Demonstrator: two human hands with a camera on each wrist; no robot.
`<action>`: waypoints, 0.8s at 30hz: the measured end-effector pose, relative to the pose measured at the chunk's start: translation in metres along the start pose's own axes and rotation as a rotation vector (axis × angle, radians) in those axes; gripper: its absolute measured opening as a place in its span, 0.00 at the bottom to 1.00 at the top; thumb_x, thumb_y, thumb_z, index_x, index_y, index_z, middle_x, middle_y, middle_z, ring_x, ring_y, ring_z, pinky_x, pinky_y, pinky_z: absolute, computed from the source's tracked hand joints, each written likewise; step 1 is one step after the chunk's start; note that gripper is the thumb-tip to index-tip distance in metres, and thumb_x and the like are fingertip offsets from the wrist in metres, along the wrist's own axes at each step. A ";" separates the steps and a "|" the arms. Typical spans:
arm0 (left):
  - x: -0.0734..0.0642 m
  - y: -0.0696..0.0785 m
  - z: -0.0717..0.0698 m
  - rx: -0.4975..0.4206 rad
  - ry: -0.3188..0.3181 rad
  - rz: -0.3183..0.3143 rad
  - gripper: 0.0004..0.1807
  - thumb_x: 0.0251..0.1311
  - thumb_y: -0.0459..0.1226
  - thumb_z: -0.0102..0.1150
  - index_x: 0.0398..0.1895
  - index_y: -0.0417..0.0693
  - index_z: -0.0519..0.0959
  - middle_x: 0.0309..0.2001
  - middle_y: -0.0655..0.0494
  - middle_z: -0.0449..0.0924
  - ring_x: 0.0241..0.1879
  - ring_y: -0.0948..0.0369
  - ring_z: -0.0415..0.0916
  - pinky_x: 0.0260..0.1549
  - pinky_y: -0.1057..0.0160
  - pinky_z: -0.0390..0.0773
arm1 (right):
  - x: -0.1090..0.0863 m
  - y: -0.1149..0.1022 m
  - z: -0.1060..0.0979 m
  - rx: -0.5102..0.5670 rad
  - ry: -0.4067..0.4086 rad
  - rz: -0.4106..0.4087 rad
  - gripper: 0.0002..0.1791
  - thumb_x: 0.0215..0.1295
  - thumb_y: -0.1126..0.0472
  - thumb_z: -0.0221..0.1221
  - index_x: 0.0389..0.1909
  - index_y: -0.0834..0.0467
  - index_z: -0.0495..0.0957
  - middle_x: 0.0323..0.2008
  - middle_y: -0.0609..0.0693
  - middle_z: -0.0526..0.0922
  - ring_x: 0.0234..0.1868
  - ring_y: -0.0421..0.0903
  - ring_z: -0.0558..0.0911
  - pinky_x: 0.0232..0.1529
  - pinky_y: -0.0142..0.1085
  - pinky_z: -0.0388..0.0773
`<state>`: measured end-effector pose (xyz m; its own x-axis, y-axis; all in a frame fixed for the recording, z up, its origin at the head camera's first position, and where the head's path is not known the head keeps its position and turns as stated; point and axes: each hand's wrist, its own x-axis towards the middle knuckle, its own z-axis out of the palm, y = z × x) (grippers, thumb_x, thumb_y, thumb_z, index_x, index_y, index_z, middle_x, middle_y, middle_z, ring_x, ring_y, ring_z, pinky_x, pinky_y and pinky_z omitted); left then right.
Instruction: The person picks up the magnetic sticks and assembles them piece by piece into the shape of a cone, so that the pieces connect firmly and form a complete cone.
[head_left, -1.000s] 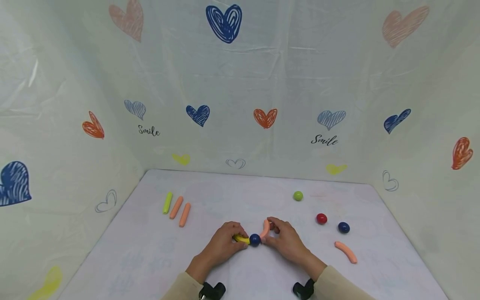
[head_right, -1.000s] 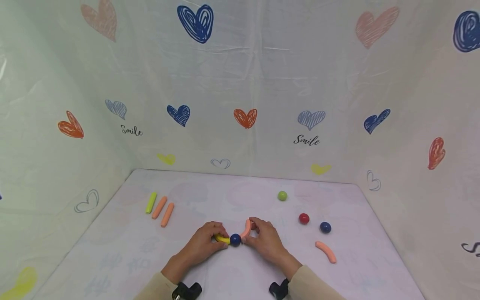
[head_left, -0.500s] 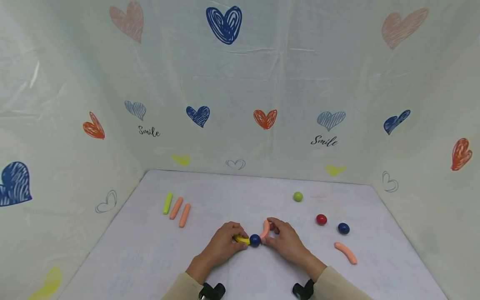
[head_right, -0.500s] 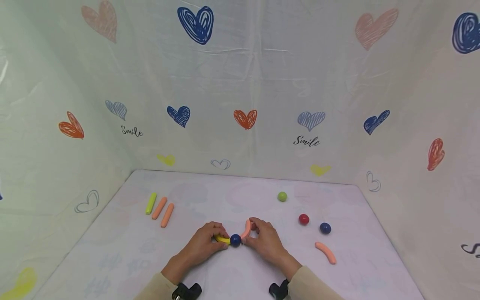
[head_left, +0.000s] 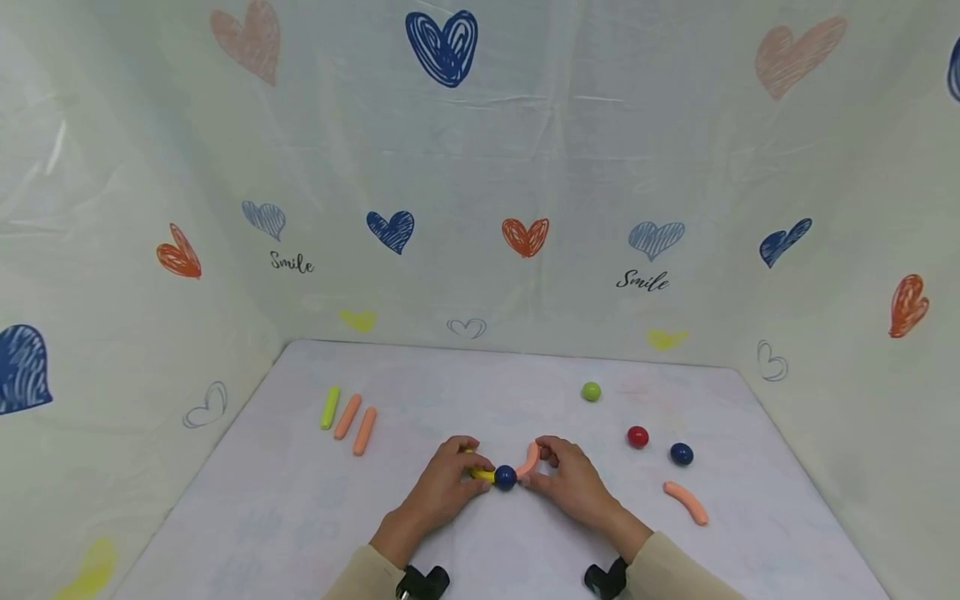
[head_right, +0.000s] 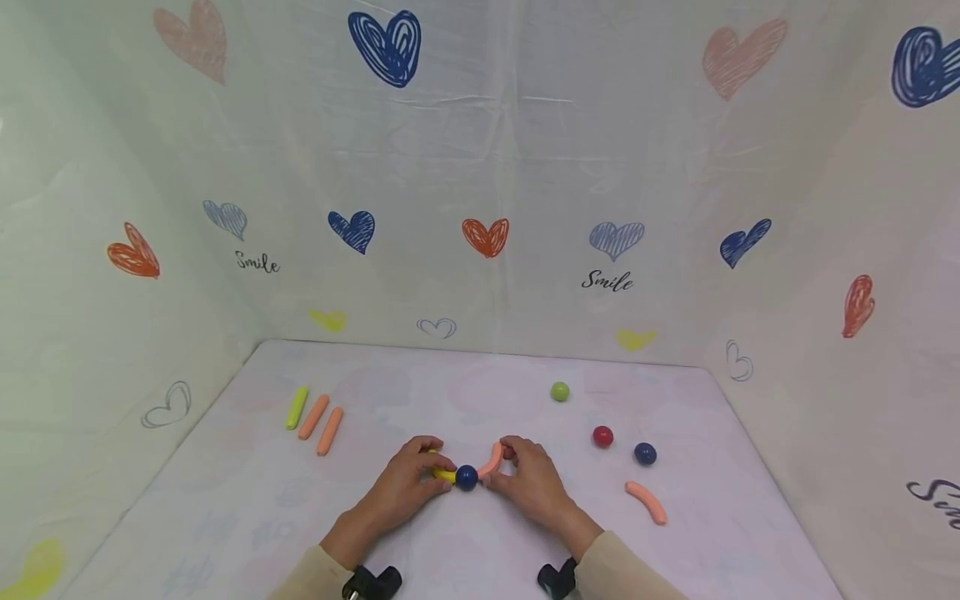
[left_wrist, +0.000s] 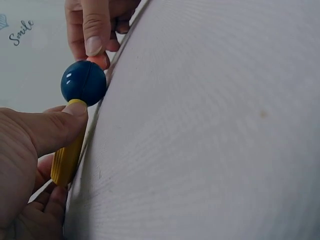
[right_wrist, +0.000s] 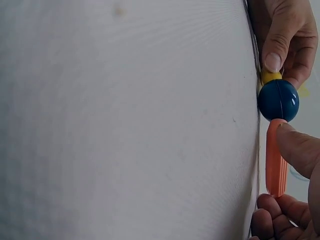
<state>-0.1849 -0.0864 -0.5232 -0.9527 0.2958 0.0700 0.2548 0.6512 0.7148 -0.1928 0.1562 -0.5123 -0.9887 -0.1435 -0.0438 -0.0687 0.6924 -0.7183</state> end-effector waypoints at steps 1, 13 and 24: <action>0.000 0.000 0.000 -0.003 0.000 0.000 0.07 0.63 0.38 0.74 0.44 0.58 0.90 0.66 0.49 0.74 0.67 0.47 0.72 0.67 0.40 0.73 | 0.000 0.000 0.000 0.001 -0.001 0.003 0.35 0.59 0.49 0.77 0.64 0.58 0.78 0.46 0.45 0.81 0.49 0.45 0.76 0.52 0.44 0.77; 0.001 0.002 0.000 0.003 -0.012 -0.011 0.08 0.63 0.39 0.74 0.44 0.60 0.90 0.64 0.52 0.76 0.64 0.49 0.74 0.66 0.41 0.74 | 0.000 -0.001 -0.001 -0.012 0.007 0.001 0.37 0.60 0.49 0.76 0.67 0.59 0.77 0.47 0.45 0.82 0.49 0.45 0.75 0.52 0.44 0.76; -0.003 0.002 -0.003 0.019 -0.039 0.029 0.13 0.66 0.38 0.72 0.52 0.56 0.88 0.59 0.57 0.77 0.60 0.55 0.78 0.63 0.47 0.78 | 0.000 0.002 0.000 -0.015 0.012 0.014 0.37 0.61 0.52 0.76 0.69 0.59 0.76 0.51 0.45 0.83 0.50 0.45 0.77 0.54 0.46 0.78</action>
<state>-0.1818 -0.0883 -0.5197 -0.9377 0.3416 0.0631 0.2857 0.6552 0.6994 -0.1935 0.1580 -0.5138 -0.9911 -0.1250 -0.0455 -0.0564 0.7045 -0.7074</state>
